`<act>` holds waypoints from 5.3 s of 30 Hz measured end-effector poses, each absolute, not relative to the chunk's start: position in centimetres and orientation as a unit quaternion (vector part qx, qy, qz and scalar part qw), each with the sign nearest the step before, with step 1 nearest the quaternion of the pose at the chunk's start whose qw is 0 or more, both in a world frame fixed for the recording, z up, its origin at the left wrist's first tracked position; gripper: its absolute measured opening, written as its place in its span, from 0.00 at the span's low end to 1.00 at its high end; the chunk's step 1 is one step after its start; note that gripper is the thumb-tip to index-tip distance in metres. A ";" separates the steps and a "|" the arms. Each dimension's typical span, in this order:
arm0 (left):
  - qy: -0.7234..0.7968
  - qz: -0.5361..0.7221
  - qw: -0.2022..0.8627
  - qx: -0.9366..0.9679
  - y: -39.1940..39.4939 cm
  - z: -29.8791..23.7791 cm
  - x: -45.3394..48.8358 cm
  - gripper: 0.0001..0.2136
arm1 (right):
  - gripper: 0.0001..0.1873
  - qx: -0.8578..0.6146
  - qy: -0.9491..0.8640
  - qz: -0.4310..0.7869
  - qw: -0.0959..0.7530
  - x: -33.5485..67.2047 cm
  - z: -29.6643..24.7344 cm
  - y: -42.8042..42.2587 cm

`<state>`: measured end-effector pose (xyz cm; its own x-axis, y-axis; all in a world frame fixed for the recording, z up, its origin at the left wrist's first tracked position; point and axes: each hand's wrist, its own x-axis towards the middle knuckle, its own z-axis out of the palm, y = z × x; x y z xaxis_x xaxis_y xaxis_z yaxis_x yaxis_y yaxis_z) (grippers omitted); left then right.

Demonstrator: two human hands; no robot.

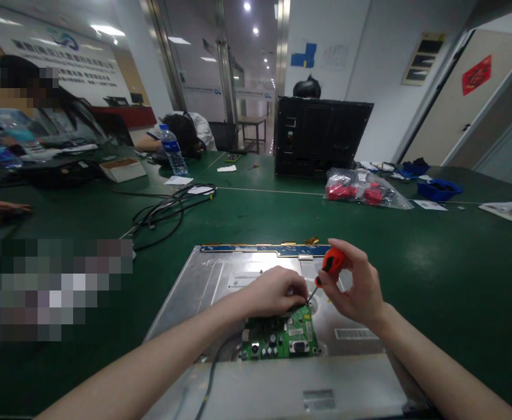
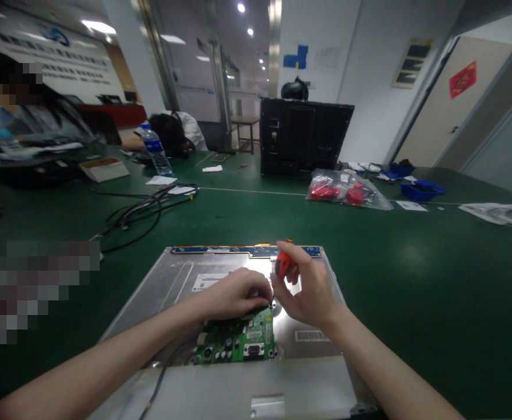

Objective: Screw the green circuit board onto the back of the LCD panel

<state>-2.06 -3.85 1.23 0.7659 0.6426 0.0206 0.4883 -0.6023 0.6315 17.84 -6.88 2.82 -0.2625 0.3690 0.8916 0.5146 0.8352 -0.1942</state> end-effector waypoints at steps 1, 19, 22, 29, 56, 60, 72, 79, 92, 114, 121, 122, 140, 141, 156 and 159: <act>0.319 0.124 0.311 0.887 -3.9 1.2 -2.1 0.05 | 0.29 -0.279 -0.790 -0.072 0.541 17.8 2.8 -6.8; 0.318 0.125 0.311 0.887 -3.9 1.2 -2.1 0.05 | 0.31 -0.263 -0.794 -0.048 0.545 17.7 3.1 -6.9; 0.315 0.126 0.315 0.887 -3.9 1.3 -2.1 0.05 | 0.30 -0.266 -0.796 -0.054 0.540 17.6 3.0 -6.8; 0.320 0.130 0.310 0.886 -4.0 1.3 -2.1 0.05 | 0.31 -0.255 -0.809 -0.013 0.529 17.8 3.2 -7.0; 0.314 0.130 0.303 0.890 -3.9 1.3 -2.1 0.05 | 0.33 -0.276 -0.803 -0.045 0.526 17.8 2.7 -6.7; 0.308 0.131 0.313 0.889 -3.9 1.4 -2.1 0.05 | 0.33 -0.264 -0.801 -0.055 0.534 17.8 2.7 -6.6; 0.301 0.140 0.330 0.884 -3.8 1.6 -2.0 0.04 | 0.36 -0.242 -0.825 0.002 0.511 18.1 2.8 -6.7; 0.298 0.139 0.330 0.885 -3.8 1.5 -2.0 0.04 | 0.35 -0.257 -0.814 -0.026 0.520 17.8 2.9 -6.8; 0.295 0.139 0.323 0.888 -3.7 1.4 -2.1 0.04 | 0.31 -0.275 -0.804 -0.039 0.525 17.9 2.6 -6.5; 0.293 0.141 0.321 0.889 -3.7 1.2 -2.0 0.05 | 0.30 -0.266 -0.806 -0.048 0.527 17.9 2.5 -6.5; 0.294 0.141 0.321 0.889 -3.9 1.6 -2.0 0.04 | 0.33 -0.246 -0.818 -0.001 0.519 18.1 2.8 -6.7; 0.295 0.141 0.321 0.889 -3.9 1.6 -2.0 0.04 | 0.34 -0.240 -0.821 0.006 0.518 18.1 2.8 -6.7; 0.295 0.141 0.331 0.885 -3.8 1.6 -1.9 0.03 | 0.30 -0.270 -0.807 -0.040 0.523 18.0 2.6 -6.6; 0.294 0.141 0.331 0.885 -3.8 1.5 -1.9 0.03 | 0.30 -0.271 -0.809 -0.039 0.521 18.0 2.7 -6.6; 0.292 0.143 0.323 0.889 -3.8 1.5 -1.9 0.04 | 0.33 -0.263 -0.815 -0.011 0.516 18.1 2.9 -7.0; 0.291 0.143 0.322 0.890 -3.8 1.6 -2.0 0.03 | 0.32 -0.277 -0.807 -0.040 0.520 17.9 3.0 -7.0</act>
<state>-1.97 -3.84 1.59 0.7895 0.6100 0.0673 0.4260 -0.6237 0.6554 17.92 -6.96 2.97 -0.3061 0.4044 0.8618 0.4885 0.8438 -0.2224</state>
